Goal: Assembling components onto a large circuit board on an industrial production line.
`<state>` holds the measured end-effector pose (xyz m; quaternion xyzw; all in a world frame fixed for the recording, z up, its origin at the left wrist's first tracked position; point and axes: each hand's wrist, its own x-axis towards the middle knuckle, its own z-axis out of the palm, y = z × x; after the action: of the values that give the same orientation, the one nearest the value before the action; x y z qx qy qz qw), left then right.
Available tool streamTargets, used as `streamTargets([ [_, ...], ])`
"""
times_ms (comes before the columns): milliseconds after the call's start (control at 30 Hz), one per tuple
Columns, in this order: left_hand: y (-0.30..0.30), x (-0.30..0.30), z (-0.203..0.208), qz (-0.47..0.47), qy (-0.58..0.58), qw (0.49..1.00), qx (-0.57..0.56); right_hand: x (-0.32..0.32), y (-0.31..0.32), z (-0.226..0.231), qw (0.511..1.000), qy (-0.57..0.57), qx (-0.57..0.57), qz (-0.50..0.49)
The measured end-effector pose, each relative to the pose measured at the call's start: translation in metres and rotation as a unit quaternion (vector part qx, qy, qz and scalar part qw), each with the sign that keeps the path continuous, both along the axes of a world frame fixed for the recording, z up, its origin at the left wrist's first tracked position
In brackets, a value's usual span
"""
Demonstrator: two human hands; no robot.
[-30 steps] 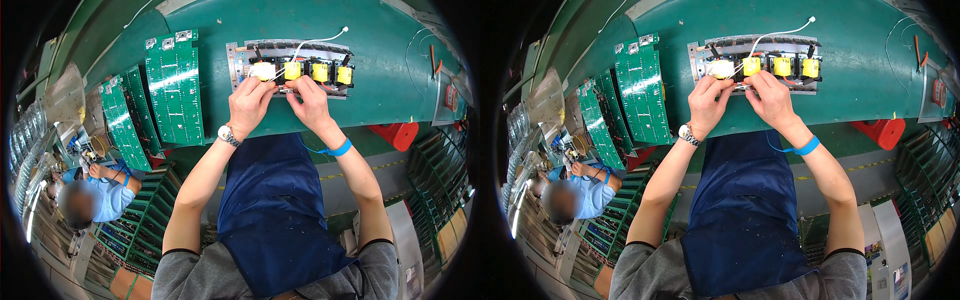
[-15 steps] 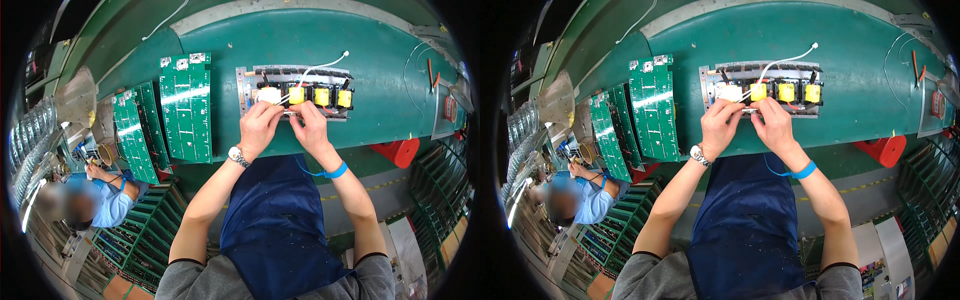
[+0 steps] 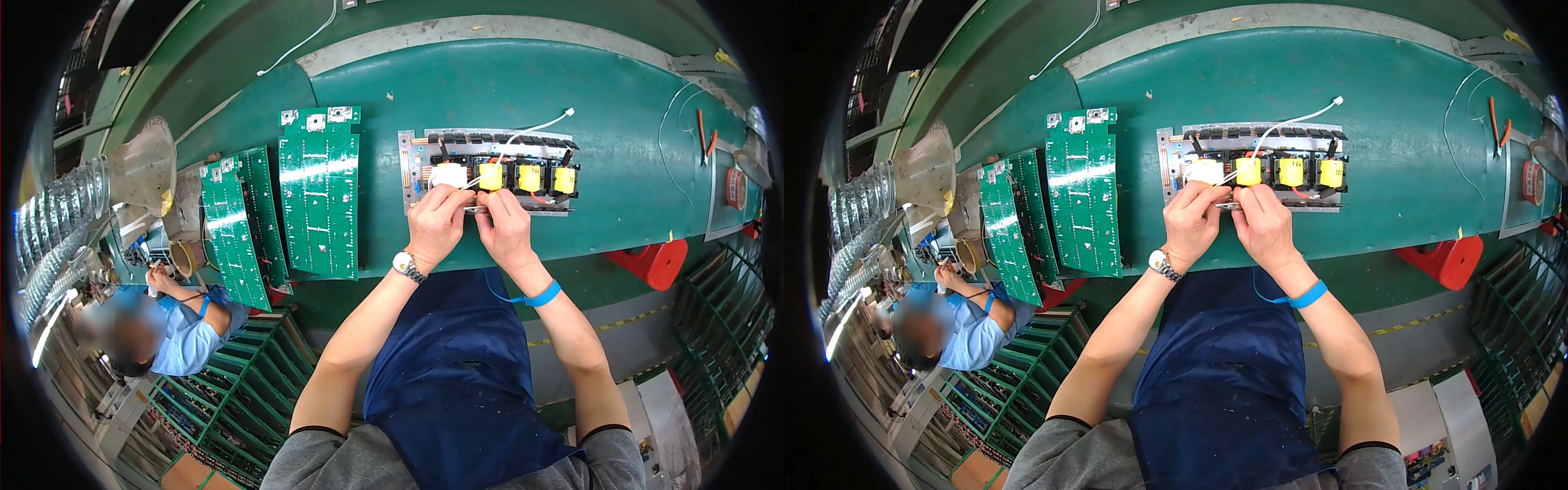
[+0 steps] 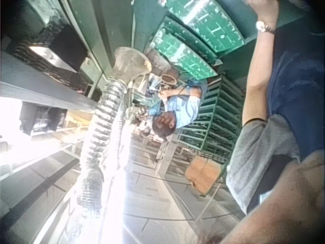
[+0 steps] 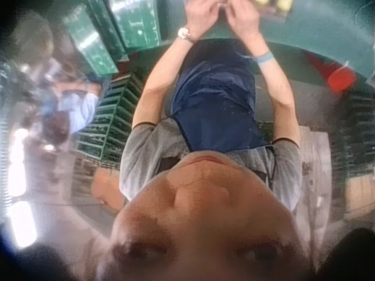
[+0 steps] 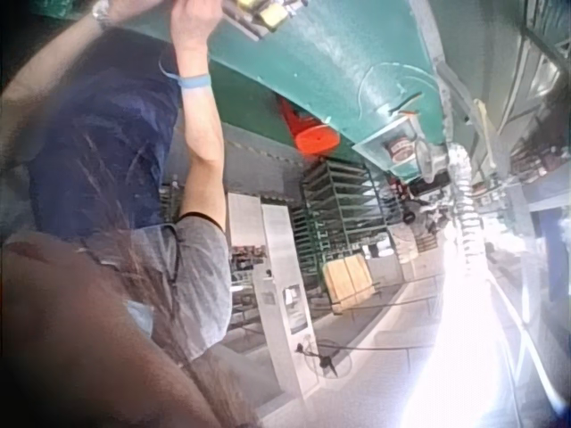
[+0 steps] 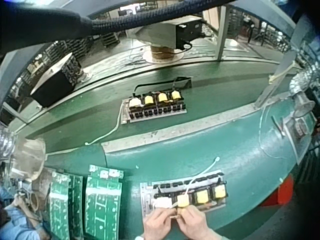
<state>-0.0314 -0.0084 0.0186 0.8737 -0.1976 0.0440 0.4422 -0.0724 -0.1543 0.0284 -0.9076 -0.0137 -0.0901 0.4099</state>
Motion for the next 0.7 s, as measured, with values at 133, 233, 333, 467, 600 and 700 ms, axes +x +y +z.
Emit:
streamTargets([
  [133, 0.000, 0.003, 0.002, -0.001, 0.020, 1.000, -0.003, -0.001, -0.003, -0.003, 1.000, -0.011, -0.023, 0.010],
  [233, 0.003, 0.003, 0.003, -0.001, 0.026, 1.000, 0.004, 0.002, -0.007, -0.001, 0.999, 0.015, 0.032, 0.012],
  [333, 0.003, 0.000, 0.002, 0.000, 0.033, 0.999, 0.001, 0.002, -0.008, 0.005, 0.996, 0.045, 0.081, -0.007],
  [467, 0.004, -0.003, 0.000, 0.004, 0.012, 1.000, 0.001, 0.002, -0.007, 0.004, 0.993, 0.041, 0.111, -0.022],
  [600, 0.003, -0.005, 0.004, 0.015, 0.027, 0.999, 0.012, 0.001, -0.007, 0.001, 0.991, 0.026, 0.124, -0.034],
  [700, 0.003, -0.008, 0.006, 0.020, 0.056, 0.998, 0.008, 0.001, -0.005, 0.003, 0.991, 0.027, 0.126, -0.043],
])
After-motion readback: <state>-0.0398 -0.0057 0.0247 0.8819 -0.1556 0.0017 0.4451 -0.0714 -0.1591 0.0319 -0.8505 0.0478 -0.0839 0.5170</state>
